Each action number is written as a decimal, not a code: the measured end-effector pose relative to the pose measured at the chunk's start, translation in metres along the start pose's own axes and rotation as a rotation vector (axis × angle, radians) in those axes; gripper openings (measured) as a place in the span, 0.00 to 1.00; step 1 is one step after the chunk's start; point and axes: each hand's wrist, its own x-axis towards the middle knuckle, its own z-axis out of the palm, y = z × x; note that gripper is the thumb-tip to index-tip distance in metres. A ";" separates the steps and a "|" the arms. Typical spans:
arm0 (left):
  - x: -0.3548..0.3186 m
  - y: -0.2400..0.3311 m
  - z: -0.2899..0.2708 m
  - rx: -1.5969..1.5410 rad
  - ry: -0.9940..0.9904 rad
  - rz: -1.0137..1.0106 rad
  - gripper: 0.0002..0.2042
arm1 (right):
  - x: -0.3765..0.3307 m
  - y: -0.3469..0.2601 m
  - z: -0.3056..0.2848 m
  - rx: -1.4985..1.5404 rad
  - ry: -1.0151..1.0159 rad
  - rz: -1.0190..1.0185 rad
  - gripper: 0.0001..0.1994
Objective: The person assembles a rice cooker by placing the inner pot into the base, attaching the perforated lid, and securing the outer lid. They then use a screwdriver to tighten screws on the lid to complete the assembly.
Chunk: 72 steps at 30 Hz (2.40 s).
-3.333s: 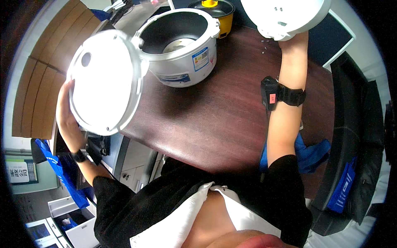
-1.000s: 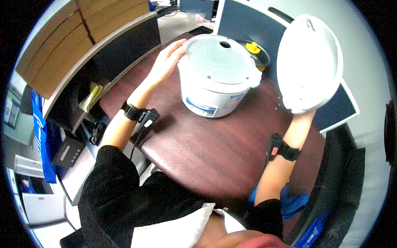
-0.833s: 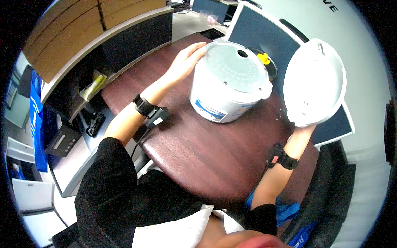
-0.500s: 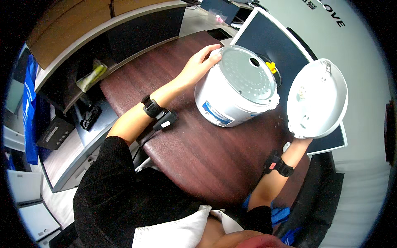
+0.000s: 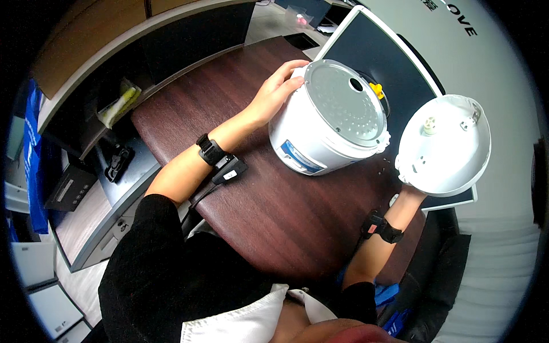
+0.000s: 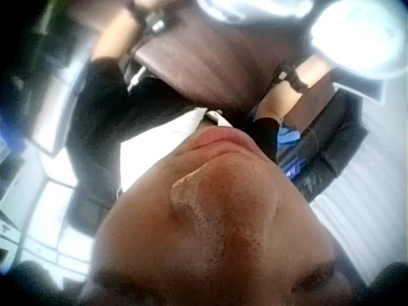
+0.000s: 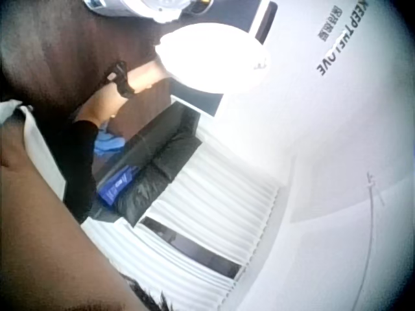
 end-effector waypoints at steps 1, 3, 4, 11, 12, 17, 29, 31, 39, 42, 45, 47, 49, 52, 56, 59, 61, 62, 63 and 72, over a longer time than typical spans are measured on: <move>0.001 -0.001 0.001 -0.003 -0.005 0.017 0.24 | -0.001 0.001 0.000 -0.002 0.001 0.004 0.17; 0.004 -0.006 0.003 -0.061 0.011 -0.020 0.24 | -0.002 0.000 -0.003 -0.001 0.002 0.006 0.17; 0.003 -0.008 0.004 -0.091 0.017 -0.039 0.23 | -0.001 0.002 0.000 0.009 -0.007 0.006 0.17; 0.007 -0.007 0.002 0.022 -0.017 -0.001 0.28 | 0.013 0.007 0.028 0.170 -0.104 0.016 0.17; 0.004 -0.003 0.006 -0.004 -0.009 -0.067 0.31 | 0.013 0.008 0.030 0.192 -0.116 0.025 0.17; 0.010 -0.009 0.000 0.030 -0.076 -0.058 0.35 | 0.009 0.012 0.032 0.251 -0.158 0.050 0.17; 0.023 -0.010 0.000 0.083 -0.083 -0.004 0.36 | 0.006 0.019 0.037 0.297 -0.223 0.077 0.17; 0.023 -0.013 -0.001 0.092 -0.090 -0.005 0.36 | 0.005 0.020 0.037 0.306 -0.233 0.079 0.17; 0.022 -0.017 -0.002 0.083 -0.093 -0.006 0.37 | -0.044 -0.006 0.026 0.396 -0.294 0.051 0.17; 0.021 -0.017 -0.002 0.089 -0.093 -0.029 0.42 | -0.051 -0.008 0.025 0.402 -0.301 0.051 0.17; 0.020 -0.018 -0.002 0.094 -0.092 -0.039 0.44 | -0.052 -0.007 0.025 0.398 -0.305 0.050 0.17; 0.019 -0.017 -0.002 0.105 -0.092 -0.042 0.44 | -0.051 -0.007 0.026 0.401 -0.307 0.052 0.17; 0.018 -0.015 -0.003 0.125 -0.093 -0.053 0.44 | -0.041 -0.003 0.030 0.401 -0.299 0.061 0.17; 0.017 -0.015 0.000 0.137 -0.095 -0.034 0.44 | -0.017 0.006 0.035 0.391 -0.277 0.106 0.17; 0.016 -0.018 -0.003 0.127 -0.085 -0.026 0.44 | -0.035 0.001 0.032 0.390 -0.302 0.086 0.17; 0.016 -0.017 -0.002 0.127 -0.080 -0.024 0.44 | -0.051 -0.006 0.028 0.405 -0.310 0.067 0.17; 0.016 -0.017 -0.002 0.131 -0.074 -0.034 0.43 | -0.053 -0.006 0.027 0.403 -0.312 0.067 0.17; 0.016 -0.017 -0.002 0.127 -0.072 -0.032 0.43 | -0.053 -0.007 0.028 0.403 -0.312 0.066 0.17; 0.017 -0.017 -0.002 0.122 -0.070 -0.029 0.43 | -0.052 -0.006 0.029 0.403 -0.310 0.066 0.17; 0.016 -0.019 0.003 0.090 -0.010 -0.012 0.40 | -0.013 0.014 0.043 0.353 -0.294 0.117 0.17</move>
